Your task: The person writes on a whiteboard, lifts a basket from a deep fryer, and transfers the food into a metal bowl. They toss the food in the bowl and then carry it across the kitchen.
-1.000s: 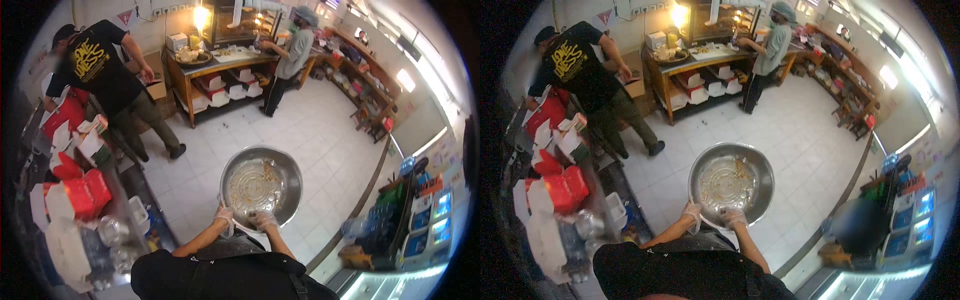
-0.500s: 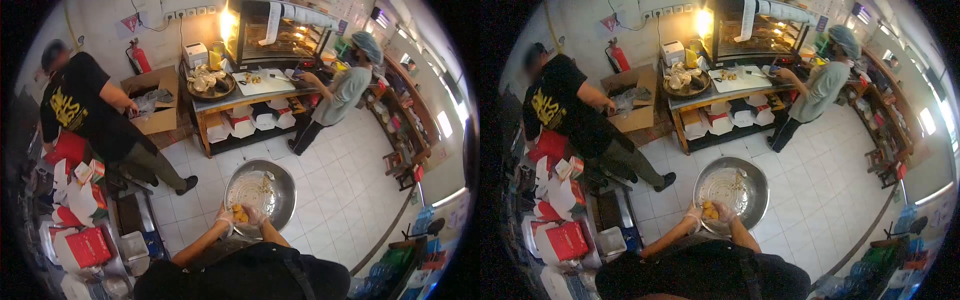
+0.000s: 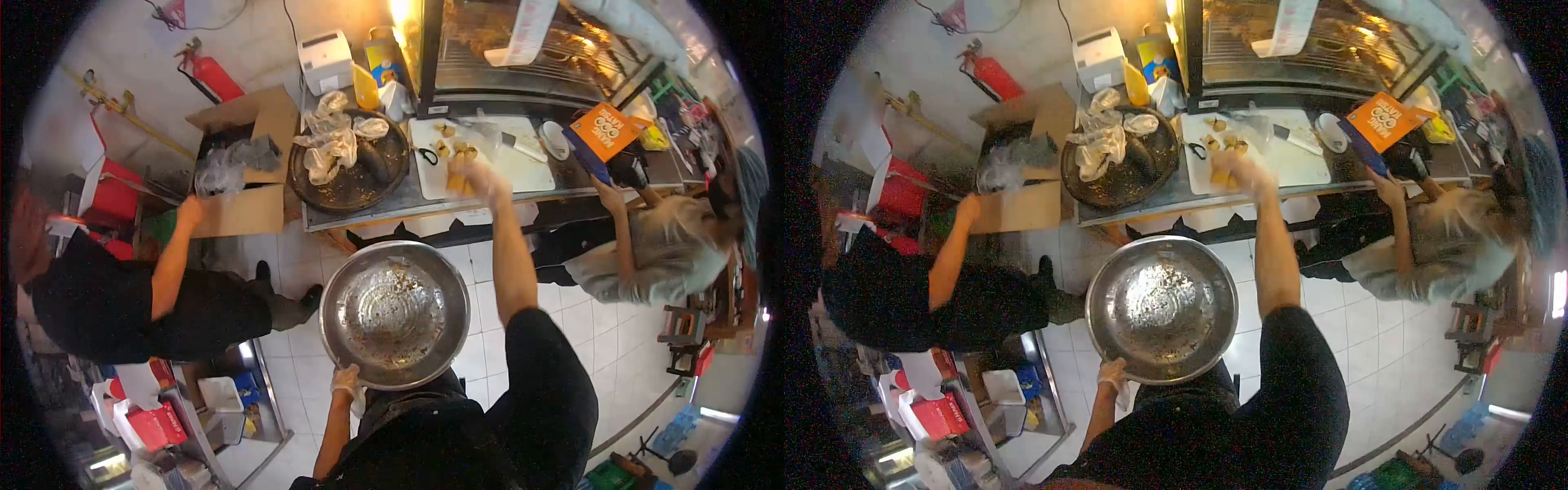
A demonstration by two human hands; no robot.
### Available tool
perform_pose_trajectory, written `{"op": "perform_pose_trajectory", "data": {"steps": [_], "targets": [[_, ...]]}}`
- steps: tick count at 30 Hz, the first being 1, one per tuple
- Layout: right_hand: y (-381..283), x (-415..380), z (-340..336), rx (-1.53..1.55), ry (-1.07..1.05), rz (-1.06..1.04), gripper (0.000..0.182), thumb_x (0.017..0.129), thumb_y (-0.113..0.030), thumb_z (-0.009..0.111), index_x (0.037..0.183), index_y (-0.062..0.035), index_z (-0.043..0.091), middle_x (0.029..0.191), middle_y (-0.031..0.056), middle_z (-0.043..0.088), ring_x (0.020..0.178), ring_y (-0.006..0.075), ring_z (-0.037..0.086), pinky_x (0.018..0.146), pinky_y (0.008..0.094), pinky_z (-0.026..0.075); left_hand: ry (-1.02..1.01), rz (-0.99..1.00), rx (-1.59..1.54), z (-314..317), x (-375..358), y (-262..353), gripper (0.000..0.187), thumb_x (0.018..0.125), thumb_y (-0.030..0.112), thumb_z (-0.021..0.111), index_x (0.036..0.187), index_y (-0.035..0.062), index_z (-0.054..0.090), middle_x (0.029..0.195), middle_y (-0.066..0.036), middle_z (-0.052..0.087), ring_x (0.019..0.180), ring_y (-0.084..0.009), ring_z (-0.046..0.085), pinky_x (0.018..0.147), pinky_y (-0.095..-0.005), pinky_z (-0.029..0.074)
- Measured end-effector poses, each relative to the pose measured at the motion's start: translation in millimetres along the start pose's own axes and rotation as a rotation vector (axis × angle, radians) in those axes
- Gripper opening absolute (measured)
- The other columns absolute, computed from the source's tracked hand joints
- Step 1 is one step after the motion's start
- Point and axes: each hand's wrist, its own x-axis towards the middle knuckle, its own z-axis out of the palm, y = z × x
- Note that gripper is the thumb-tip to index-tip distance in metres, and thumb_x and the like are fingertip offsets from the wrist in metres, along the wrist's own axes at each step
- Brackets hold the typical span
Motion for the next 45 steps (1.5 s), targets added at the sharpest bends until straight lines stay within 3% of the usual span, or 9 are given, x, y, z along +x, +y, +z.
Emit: {"op": "perform_pose_trajectory", "data": {"steps": [11, 18, 22, 29, 32, 35, 37, 42, 45], "targets": [[60, 217, -26, -1.709, -0.174, -0.075, 0.023, 0.072, -0.022, 0.054, 0.093, -0.0192, 0.060, 0.093, 0.0112, 0.059, 0.091, 0.0271, 0.056, 0.080, 0.0349, 0.044, 0.122, -0.209, -0.286, 58, -24, -25, 0.025, 0.069, 0.022, 0.053, 0.088, 0.0051, 0.054, 0.093, -0.022, 0.057, 0.084, -0.0355, 0.056, 0.077, -0.0414, 0.043], [48, 208, -39, -1.742, -0.494, -0.428, 0.023, 0.071, -0.025, 0.051, 0.089, -0.0157, 0.062, 0.090, 0.0060, 0.060, 0.089, 0.0228, 0.057, 0.075, 0.0305, 0.046, 0.209, -0.537, -0.671, 24, -67, 54, 0.042, 0.062, 0.020, 0.050, 0.096, -0.0053, 0.051, 0.080, -0.017, 0.056, 0.071, -0.0258, 0.056, 0.058, -0.0343, 0.045], [19, 170, -44, -1.170, 0.003, -0.441, 0.026, 0.068, -0.022, 0.056, 0.092, -0.0141, 0.062, 0.081, 0.0097, 0.062, 0.078, 0.0217, 0.058, 0.067, 0.0305, 0.046, 0.434, -0.452, -1.045, 71, -78, -5, 0.044, 0.064, 0.024, 0.055, 0.098, -0.0042, 0.050, 0.081, -0.015, 0.055, 0.072, -0.0254, 0.056, 0.058, -0.0340, 0.046], [23, 16, 18, -1.480, 0.477, -0.779, 0.031, 0.083, -0.028, 0.043, 0.092, -0.0029, 0.060, 0.086, 0.0165, 0.060, 0.083, 0.0273, 0.057, 0.073, 0.0350, 0.044, 0.222, -0.049, 0.308, 103, -118, -73, 0.033, 0.079, 0.022, 0.045, 0.108, 0.0076, 0.051, 0.104, -0.012, 0.055, 0.098, -0.0206, 0.049, 0.085, -0.0301, 0.040], [10, -98, 129, -1.673, -0.121, 0.053, 0.038, 0.085, -0.031, 0.040, 0.105, 0.0001, 0.051, 0.102, 0.0201, 0.054, 0.102, 0.0297, 0.048, 0.082, 0.0383, 0.037, 0.337, -0.169, -0.559, 134, -114, -104, 0.026, 0.074, 0.013, 0.047, 0.099, 0.0059, 0.053, 0.098, -0.015, 0.056, 0.092, -0.0288, 0.053, 0.081, -0.0363, 0.041], [146, -133, 100, -1.875, -0.593, -0.760, 0.027, 0.081, -0.010, 0.040, 0.104, -0.0061, 0.052, 0.092, 0.0134, 0.058, 0.079, 0.0248, 0.056, 0.074, 0.0371, 0.042, 0.301, -0.068, 0.208, 135, -114, -94, 0.029, 0.073, 0.023, 0.053, 0.097, 0.0078, 0.057, 0.100, -0.012, 0.057, 0.092, -0.0267, 0.055, 0.079, -0.0359, 0.043], [139, -164, 149, -1.107, -0.657, 0.248, 0.024, 0.082, -0.016, 0.043, 0.097, -0.0026, 0.055, 0.081, 0.0140, 0.057, 0.075, 0.0216, 0.056, 0.065, 0.0362, 0.043, 0.387, -0.201, 0.036, 113, -142, -67, 0.021, 0.074, 0.016, 0.049, 0.091, 0.0061, 0.054, 0.096, -0.016, 0.056, 0.092, -0.0294, 0.054, 0.077, -0.0373, 0.043], [178, -146, 200, -1.076, -0.837, 0.120, 0.041, 0.076, -0.036, 0.055, 0.089, 0.0033, 0.058, 0.086, 0.0177, 0.061, 0.085, 0.0274, 0.057, 0.074, 0.0352, 0.042, 0.693, -0.009, -1.898, 242, -22, -151, 0.027, 0.075, 0.017, 0.051, 0.097, 0.0005, 0.052, 0.089, -0.017, 0.058, 0.087, -0.0264, 0.056, 0.074, -0.0367, 0.043], [193, -115, 248, -1.177, -1.239, -0.169, 0.036, 0.076, -0.031, 0.054, 0.100, -0.0039, 0.057, 0.096, 0.0154, 0.058, 0.092, 0.0243, 0.054, 0.083, 0.0357, 0.038, 0.791, -0.520, -1.377, 132, -159, -45, 0.035, 0.076, 0.022, 0.052, 0.100, -0.0022, 0.051, 0.089, -0.015, 0.059, 0.086, -0.0224, 0.055, 0.073, -0.0334, 0.044]]}}
